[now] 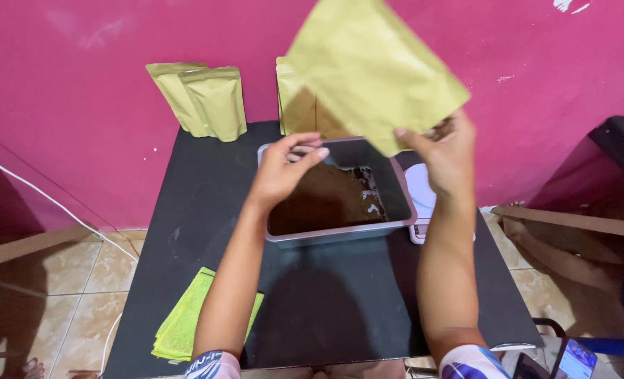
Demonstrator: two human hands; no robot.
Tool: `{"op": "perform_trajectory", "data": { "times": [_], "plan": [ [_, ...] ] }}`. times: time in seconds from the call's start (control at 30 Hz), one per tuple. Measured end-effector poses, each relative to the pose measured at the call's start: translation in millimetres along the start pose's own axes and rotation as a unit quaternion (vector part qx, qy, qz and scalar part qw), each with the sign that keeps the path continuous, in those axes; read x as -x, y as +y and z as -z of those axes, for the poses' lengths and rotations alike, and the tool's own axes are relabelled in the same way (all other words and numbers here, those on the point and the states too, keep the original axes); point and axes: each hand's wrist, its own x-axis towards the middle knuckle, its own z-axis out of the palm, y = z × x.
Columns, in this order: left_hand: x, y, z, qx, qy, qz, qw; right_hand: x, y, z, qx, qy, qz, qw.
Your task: The person scoops brown powder from a rectangular container into yellow pouches using a small spoon. They open each pouch, fill it, and set it aside on the table. The process is repeated for multiple pouches.
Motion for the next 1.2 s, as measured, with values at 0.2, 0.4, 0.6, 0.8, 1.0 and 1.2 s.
{"op": "perform_trajectory", "data": {
  "times": [0.2, 0.4, 0.6, 0.8, 1.0, 1.2],
  "plan": [
    [8, 49, -13, 0.192, 0.072, -0.003, 0.979, 20, -7, -55, -0.036, -0.125, -0.058, 0.99],
    [-24, -5, 46, -0.001, 0.187, 0.01, 0.982, 6, -5, -18, 0.037, -0.135, 0.006, 0.99],
    [-139, -99, 93, -0.169, 0.084, 0.068, 0.98, 10, -45, 28, 0.062, -0.038, 0.066, 0.995],
    [-178, -169, 73, -0.149, -0.022, 0.17, 0.974, 28, -81, 38, 0.072, -0.049, 0.106, 0.991],
    [-184, -195, 62, -0.289, -0.063, 0.284, 0.912, 34, -90, 41, 0.084, -0.03, 0.117, 0.989],
    [-182, -209, 58, -0.277, -0.024, 0.248, 0.928, 33, -87, 45, 0.092, -0.028, 0.125, 0.987]
  ]
}}
